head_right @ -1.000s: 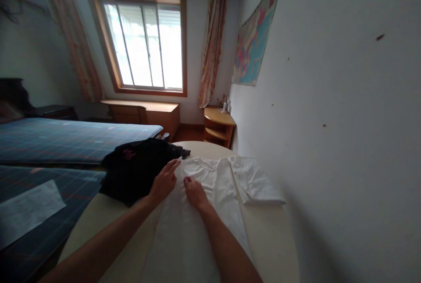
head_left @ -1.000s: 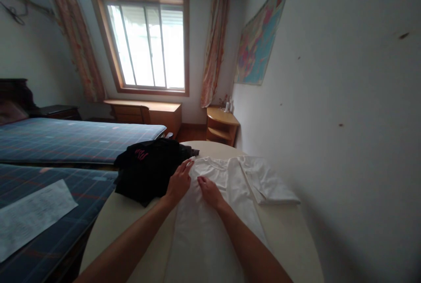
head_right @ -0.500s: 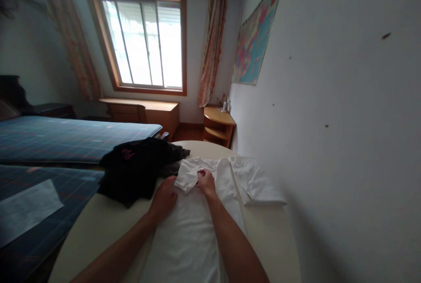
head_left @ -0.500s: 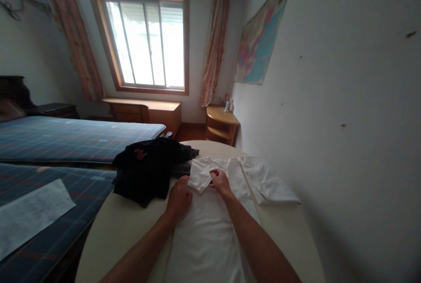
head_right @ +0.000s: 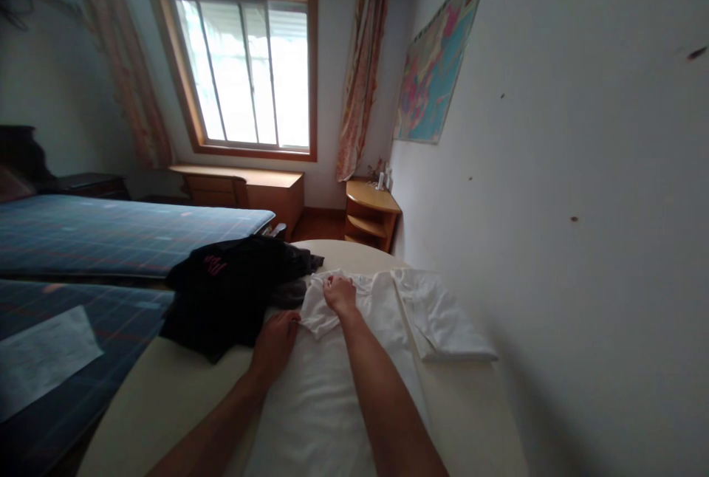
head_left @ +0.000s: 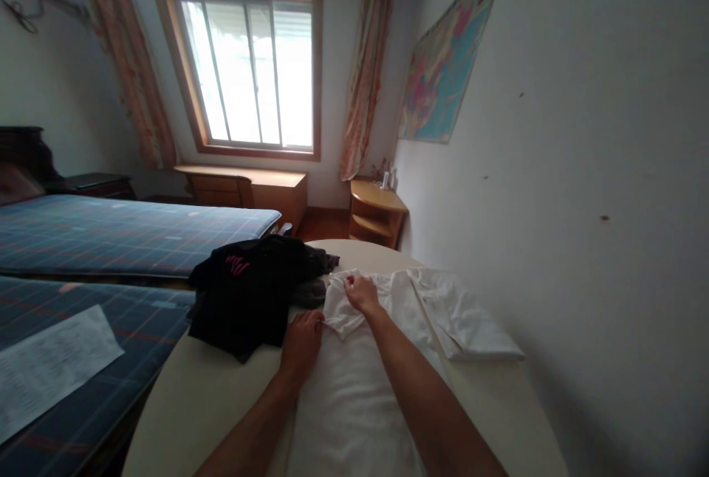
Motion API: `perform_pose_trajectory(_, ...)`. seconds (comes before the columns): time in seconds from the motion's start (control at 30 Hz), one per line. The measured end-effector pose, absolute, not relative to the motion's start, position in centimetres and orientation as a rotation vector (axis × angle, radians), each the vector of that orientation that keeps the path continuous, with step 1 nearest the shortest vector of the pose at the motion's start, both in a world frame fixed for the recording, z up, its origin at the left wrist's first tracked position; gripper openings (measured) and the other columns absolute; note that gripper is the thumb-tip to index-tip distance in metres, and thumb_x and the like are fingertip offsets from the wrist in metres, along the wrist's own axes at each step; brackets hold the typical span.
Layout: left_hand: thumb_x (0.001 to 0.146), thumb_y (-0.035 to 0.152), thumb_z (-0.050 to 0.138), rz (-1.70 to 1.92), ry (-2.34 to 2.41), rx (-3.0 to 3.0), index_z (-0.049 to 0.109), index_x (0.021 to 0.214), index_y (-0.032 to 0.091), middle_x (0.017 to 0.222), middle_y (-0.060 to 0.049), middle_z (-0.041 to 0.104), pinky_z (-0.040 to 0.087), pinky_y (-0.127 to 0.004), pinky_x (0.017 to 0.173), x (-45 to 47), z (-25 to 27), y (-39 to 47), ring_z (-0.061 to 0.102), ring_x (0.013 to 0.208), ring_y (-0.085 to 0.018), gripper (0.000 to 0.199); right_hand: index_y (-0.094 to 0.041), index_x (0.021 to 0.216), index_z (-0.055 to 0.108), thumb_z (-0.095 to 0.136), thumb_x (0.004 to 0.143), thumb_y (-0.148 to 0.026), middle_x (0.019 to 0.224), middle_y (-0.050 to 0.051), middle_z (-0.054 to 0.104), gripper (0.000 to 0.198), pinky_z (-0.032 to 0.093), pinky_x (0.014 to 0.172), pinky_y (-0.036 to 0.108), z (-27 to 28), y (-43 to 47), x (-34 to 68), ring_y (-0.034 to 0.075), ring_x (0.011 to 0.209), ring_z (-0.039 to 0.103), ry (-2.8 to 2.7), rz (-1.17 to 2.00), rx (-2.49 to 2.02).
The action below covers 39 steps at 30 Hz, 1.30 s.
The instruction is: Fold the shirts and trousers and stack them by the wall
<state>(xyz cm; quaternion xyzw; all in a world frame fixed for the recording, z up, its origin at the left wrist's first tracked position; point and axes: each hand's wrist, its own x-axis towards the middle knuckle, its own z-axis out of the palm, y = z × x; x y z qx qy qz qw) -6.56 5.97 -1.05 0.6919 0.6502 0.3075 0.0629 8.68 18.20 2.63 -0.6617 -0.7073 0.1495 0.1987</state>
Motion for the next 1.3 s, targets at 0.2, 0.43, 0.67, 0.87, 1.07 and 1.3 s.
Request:
perform_pose_trajectory(0.2,0.091,0.009,0.046,0.981,1.931,2.080,0.062,0.090,0.021,0.092,-0.004,0.068,0.046,-0.031,0.083,-7.0,-1.7,6.3,0.063,0.091,-0.021,0.020,-0.024,0.096,0.077,0.047,0.089,-0.057,0.107,0.012,0.073,0.045,0.043,0.095,0.044,2.5,20.5,6.1,0.031,0.115,0.059,-1.950,0.534,-1.928)
perform_pose_trajectory(0.43,0.093,0.013,0.045,0.946,2.042,1.989,0.059,0.092,0.020,0.086,-0.005,0.066,0.046,-0.031,0.078,-6.8,-2.0,6.7,0.064,0.084,-0.022,0.015,-0.019,0.085,0.077,0.055,0.084,-0.044,0.089,0.009,0.075,0.033,0.045,0.088,0.041,1.9,22.9,5.3,0.029,0.095,0.067,-1.872,0.688,-1.872)
perform_pose_trajectory(0.67,0.094,0.011,0.041,1.033,2.025,1.903,0.057,0.119,0.018,0.102,-0.007,0.069,0.046,-0.032,0.086,-6.9,-1.9,6.6,0.064,0.095,-0.021,0.031,-0.012,0.106,0.070,0.055,0.089,-0.035,0.091,0.008,0.073,0.032,0.048,0.072,0.023,1.1,24.0,5.6,0.018,0.084,0.067,-1.819,0.709,-1.644)
perform_pose_trajectory(0.87,0.090,0.003,0.041,0.984,1.935,2.013,0.067,0.119,0.023,0.109,-0.006,0.070,0.045,-0.034,0.095,-7.1,-1.9,6.6,0.061,0.103,-0.021,0.044,-0.024,0.129,0.057,0.060,0.083,-0.019,0.104,0.003,0.070,0.047,0.047,0.085,0.030,0.5,21.7,6.2,0.019,0.096,0.063,-1.949,0.589,-1.546)
perform_pose_trajectory(1.07,0.089,0.009,0.049,0.980,1.949,2.026,0.072,0.111,0.023,0.104,-0.005,0.071,0.044,-0.034,0.096,-6.8,-1.4,6.4,0.061,0.103,-0.021,0.034,-0.024,0.120,0.064,0.046,0.096,-0.029,0.128,0.009,0.061,0.030,0.033,0.105,0.038,0.0,18.3,6.5,0.023,0.123,0.049,-2.181,0.369,-1.456)
perform_pose_trajectory(1.3,0.097,0.030,0.047,1.057,1.938,2.051,0.072,0.097,0.021,0.098,-0.006,0.071,0.046,-0.034,0.091,-6.8,-1.7,6.5,0.064,0.097,-0.022,0.027,-0.024,0.134,0.056,0.041,0.100,-0.039,0.145,0.007,0.053,0.040,0.027,0.111,0.041,0.0,16.5,6.7,0.024,0.134,0.041,-2.276,0.330,-1.478)
